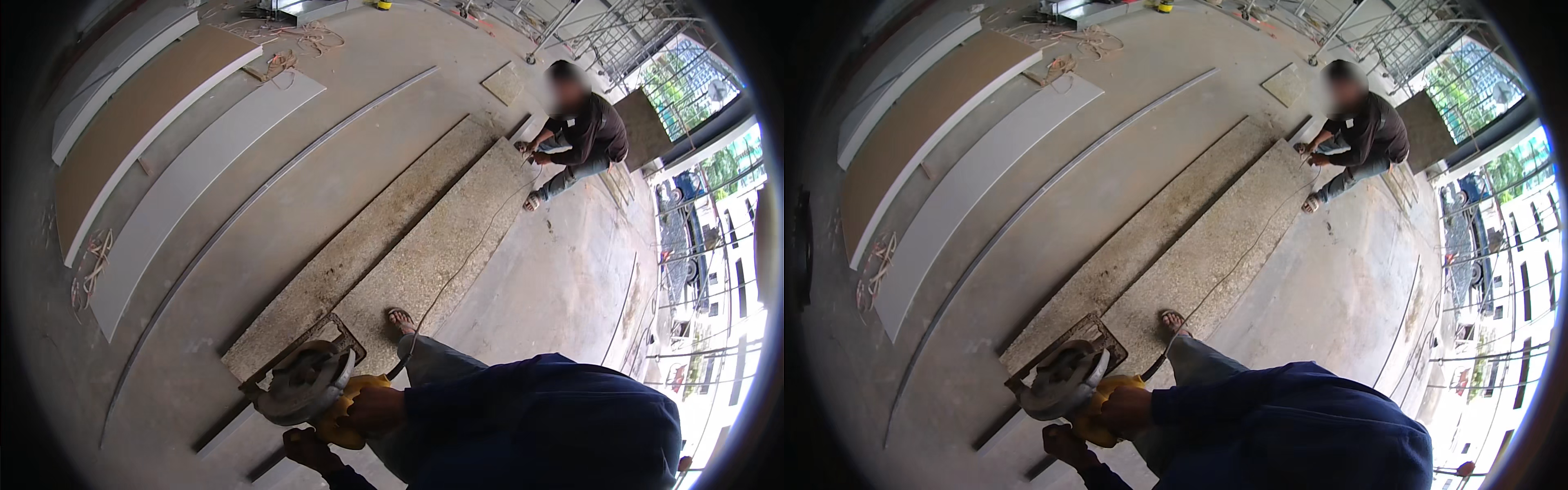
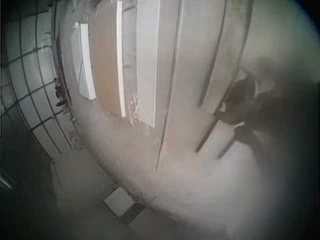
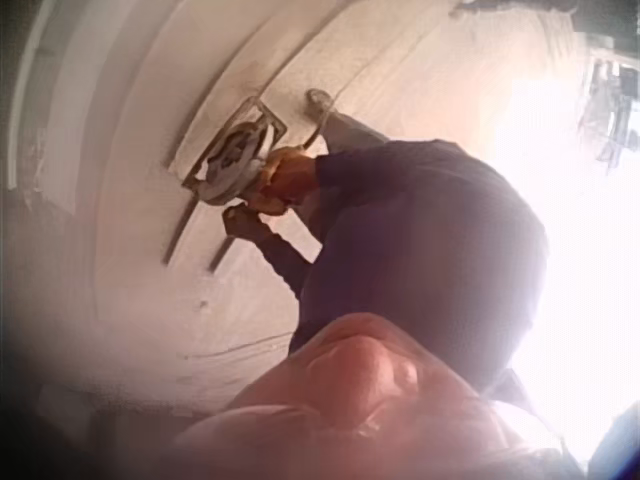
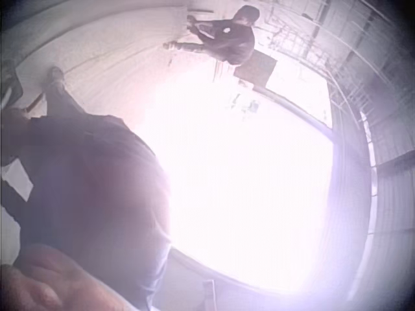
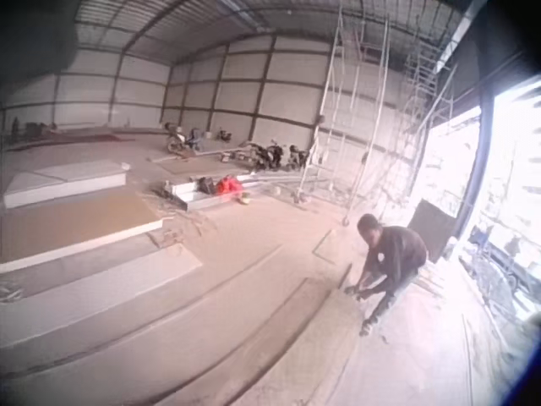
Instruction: The person uses a yellow circular saw to cut a large rectangular board on the floor. They guide the saw along the board's length to make a straight cut, then lift the saw and move to another section of the board to continue cutting.
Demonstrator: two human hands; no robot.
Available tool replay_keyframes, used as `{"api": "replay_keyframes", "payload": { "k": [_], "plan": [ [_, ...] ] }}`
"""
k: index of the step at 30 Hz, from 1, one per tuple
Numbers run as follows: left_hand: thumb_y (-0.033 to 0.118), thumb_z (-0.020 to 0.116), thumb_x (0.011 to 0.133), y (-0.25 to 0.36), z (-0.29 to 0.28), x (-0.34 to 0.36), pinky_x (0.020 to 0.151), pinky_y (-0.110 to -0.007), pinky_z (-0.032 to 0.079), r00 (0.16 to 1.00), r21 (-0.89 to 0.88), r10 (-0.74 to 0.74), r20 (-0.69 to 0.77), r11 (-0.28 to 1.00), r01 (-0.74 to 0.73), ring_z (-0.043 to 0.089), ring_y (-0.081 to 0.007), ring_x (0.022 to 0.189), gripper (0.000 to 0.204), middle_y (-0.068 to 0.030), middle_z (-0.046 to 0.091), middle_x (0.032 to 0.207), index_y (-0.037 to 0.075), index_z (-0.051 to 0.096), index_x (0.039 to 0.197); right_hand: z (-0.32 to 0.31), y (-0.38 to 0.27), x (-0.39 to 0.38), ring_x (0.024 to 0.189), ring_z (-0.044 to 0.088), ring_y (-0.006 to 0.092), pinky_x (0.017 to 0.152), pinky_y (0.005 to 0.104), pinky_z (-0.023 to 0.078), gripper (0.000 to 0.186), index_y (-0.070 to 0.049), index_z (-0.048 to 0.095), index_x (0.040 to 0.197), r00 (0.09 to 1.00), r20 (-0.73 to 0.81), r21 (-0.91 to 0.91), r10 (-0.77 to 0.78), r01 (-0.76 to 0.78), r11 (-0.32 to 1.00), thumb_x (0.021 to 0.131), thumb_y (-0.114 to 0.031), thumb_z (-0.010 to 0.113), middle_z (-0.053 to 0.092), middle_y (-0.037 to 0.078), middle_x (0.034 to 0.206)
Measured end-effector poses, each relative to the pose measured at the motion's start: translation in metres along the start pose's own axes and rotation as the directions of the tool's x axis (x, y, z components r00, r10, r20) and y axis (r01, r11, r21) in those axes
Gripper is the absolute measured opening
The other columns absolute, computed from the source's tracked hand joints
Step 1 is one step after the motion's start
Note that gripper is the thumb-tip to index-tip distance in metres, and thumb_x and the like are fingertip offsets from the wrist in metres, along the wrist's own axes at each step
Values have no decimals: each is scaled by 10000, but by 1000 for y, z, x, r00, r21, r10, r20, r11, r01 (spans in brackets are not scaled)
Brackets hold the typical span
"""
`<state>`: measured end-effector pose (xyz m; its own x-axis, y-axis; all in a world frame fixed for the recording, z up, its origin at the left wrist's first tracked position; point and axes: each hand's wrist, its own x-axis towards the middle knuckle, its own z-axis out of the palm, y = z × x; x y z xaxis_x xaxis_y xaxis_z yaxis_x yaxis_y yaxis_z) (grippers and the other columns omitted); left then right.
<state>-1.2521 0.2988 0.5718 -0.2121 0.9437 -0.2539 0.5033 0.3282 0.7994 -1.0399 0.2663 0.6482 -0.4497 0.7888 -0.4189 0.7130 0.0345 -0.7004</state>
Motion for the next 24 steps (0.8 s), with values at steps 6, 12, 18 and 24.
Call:
{"api": "replay_keyframes", "payload": {
  "k": [6,12,18,24],
  "plan": [
    [87,653,649,63,-5,-59,486,-367,395,930,324,356,88,873,-365,473,-199,548,154,-58,489,602,22,513,648,-62,11,-113,829,680,334,742,456,524,381,-117,612,1077,987,-132,204,-92,118,972,740,-283,676,672,158,880],
    [213,715,708,120,8,-87,640,-468,507,946,277,307,104,905,-324,620,-294,678,195,-165,665,729,24,671,726,-57,18,-150,916,654,329,793,448,488,300,-86,651,986,867,-439,70,-236,295,953,750,-272,654,665,152,950],
    [180,704,704,155,55,-75,611,-446,497,906,154,400,139,895,-419,592,-279,640,178,-149,642,699,10,653,718,-48,36,-154,914,654,347,783,454,499,329,-86,606,1021,877,-462,170,-134,236,957,761,-281,654,663,156,938],
    [147,694,700,170,60,-58,582,-423,487,855,62,480,194,864,-499,565,-263,602,162,-134,619,668,-4,635,710,-67,39,-161,921,652,359,786,457,508,434,-92,592,1107,805,-579,180,-127,278,944,747,-317,679,672,164,926]
  ]
}}
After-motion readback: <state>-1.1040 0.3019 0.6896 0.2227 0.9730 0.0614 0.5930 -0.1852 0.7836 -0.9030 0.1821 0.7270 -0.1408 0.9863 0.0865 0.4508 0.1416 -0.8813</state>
